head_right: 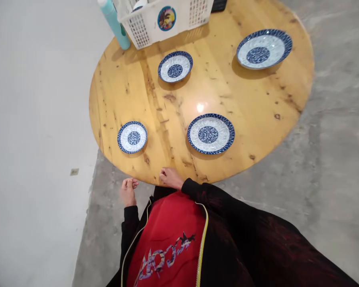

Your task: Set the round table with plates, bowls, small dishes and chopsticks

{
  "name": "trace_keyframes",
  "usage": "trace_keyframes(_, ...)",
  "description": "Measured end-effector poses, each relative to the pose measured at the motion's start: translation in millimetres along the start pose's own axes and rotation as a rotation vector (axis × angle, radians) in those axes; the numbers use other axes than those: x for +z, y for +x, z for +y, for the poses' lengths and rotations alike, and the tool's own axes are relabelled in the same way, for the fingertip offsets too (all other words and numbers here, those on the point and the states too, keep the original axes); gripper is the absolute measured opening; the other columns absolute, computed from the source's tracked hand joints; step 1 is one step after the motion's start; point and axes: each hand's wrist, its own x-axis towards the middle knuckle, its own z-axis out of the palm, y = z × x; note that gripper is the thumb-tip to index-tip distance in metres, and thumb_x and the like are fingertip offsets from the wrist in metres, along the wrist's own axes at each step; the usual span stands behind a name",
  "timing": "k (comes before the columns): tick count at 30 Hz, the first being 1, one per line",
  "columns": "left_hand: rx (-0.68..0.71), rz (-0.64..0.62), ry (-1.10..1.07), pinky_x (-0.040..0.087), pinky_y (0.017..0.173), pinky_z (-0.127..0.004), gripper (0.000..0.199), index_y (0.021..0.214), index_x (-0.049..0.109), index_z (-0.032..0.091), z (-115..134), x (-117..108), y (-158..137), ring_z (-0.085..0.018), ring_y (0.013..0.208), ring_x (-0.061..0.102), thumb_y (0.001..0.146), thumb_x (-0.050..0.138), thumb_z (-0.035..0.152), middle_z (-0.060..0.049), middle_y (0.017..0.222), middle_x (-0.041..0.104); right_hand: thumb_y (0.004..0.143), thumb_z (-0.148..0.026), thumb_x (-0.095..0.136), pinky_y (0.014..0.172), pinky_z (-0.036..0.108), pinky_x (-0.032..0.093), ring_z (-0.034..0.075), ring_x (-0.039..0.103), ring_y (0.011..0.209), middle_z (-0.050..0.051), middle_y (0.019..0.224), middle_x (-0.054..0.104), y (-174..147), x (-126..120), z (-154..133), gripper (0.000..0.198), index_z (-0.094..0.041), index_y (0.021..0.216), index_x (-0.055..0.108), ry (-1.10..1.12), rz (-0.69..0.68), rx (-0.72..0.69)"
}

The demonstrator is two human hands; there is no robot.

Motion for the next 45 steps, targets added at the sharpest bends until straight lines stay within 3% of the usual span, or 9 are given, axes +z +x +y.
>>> trace_keyframes(2,-0.001,0.017,-0.045,0.051,0.061,-0.023,0.021,0.082,0.062,0.016,-0.2,-1.6,8.0,-0.013,0.061,0.067,0.090,0.053,0.034,-0.003,0.073,0.071,0.079,-0.012,0.050,0.054,0.022,0.040,0.014,0.061,0.054,0.000,0.056,0.064,7.6,4.0,-0.6,0.015,-0.019,0.066,0.053,0.007,0.018,0.007)
trace_keyframes(5,0.056,0.012,-0.084,0.050,0.059,-0.023,0.020,0.080,0.062,0.017,-0.3,-7.9,24.7,-0.013,0.059,0.066,0.084,0.054,0.035,-0.002,0.071,0.071,0.079,-0.012,0.049,0.055,0.022,0.042,0.014,0.062,0.056,0.001,0.059,0.065,19.8,13.4,-3.6,0.015,-0.019,0.067,0.053,0.014,0.061,0.006)
trace_keyframes(9,0.102,-0.041,-0.057,0.051,0.060,-0.024,0.020,0.078,0.062,0.018,-7.3,-35.2,55.7,-0.014,0.059,0.066,0.082,0.055,0.036,-0.002,0.070,0.069,0.084,-0.017,0.047,0.053,0.022,0.046,0.014,0.065,0.057,0.005,0.069,0.069,42.6,29.6,-15.9,0.017,-0.019,0.069,0.054,0.124,0.152,0.032)
trace_keyframes(14,0.181,-0.113,-0.004,0.052,0.063,-0.026,0.022,0.080,0.062,0.019,-7.4,-84.1,119.1,-0.015,0.061,0.068,0.084,0.054,0.039,-0.003,0.073,0.071,0.086,-0.021,0.054,0.052,0.022,0.050,0.014,0.066,0.057,0.008,0.075,0.070,84.5,46.6,-42.6,0.012,-0.017,0.076,0.060,0.375,0.490,0.078)
trace_keyframes(18,0.286,-0.317,0.045,0.052,0.067,-0.026,0.020,0.078,0.060,0.021,10.9,-100.4,173.8,-0.016,0.065,0.069,0.087,0.051,0.036,-0.003,0.075,0.071,0.085,-0.024,0.060,0.046,0.020,0.049,0.013,0.064,0.054,0.007,0.072,0.069,112.9,62.4,-65.9,0.011,-0.015,0.079,0.061,0.432,0.721,0.050)
trace_keyframes(24,0.384,-0.598,0.211,0.051,0.073,-0.026,0.019,0.076,0.059,0.021,47.5,-62.6,228.6,-0.016,0.072,0.071,0.090,0.049,0.029,-0.004,0.081,0.073,0.083,-0.019,0.060,0.043,0.019,0.049,0.011,0.059,0.047,0.002,0.058,0.063,139.4,82.6,-90.9,0.014,-0.017,0.070,0.057,0.397,0.928,0.121)
trace_keyframes(32,0.477,-0.700,0.318,0.049,0.080,-0.027,0.023,0.082,0.065,0.021,77.8,5.3,257.8,-0.020,0.084,0.070,0.093,0.052,0.037,-0.005,0.080,0.073,0.087,-0.016,0.054,0.052,0.023,0.052,0.014,0.062,0.055,0.006,0.065,0.066,144.0,84.7,-92.8,0.015,-0.017,0.073,0.059,0.367,0.968,0.183)
trace_keyframes(39,0.653,-0.787,0.334,0.041,0.063,-0.025,0.029,0.059,0.056,0.022,109.5,11.0,278.4,-0.017,0.061,0.061,0.087,0.053,0.028,0.000,0.055,0.063,0.084,-0.017,0.051,0.054,0.029,0.051,0.018,0.061,0.053,0.006,0.058,0.064,142.9,86.2,-96.9,0.020,-0.019,0.065,0.057,0.365,0.942,0.188)
trace_keyframes(45,0.641,-0.859,0.384,0.044,0.063,-0.026,0.023,0.065,0.060,0.024,123.1,22.9,301.4,-0.018,0.059,0.064,0.085,0.054,0.031,0.001,0.052,0.064,0.082,-0.020,0.049,0.058,0.026,0.050,0.018,0.062,0.054,0.001,0.053,0.063,152.1,82.8,-96.7,0.020,-0.021,0.065,0.059,0.347,0.967,0.165)
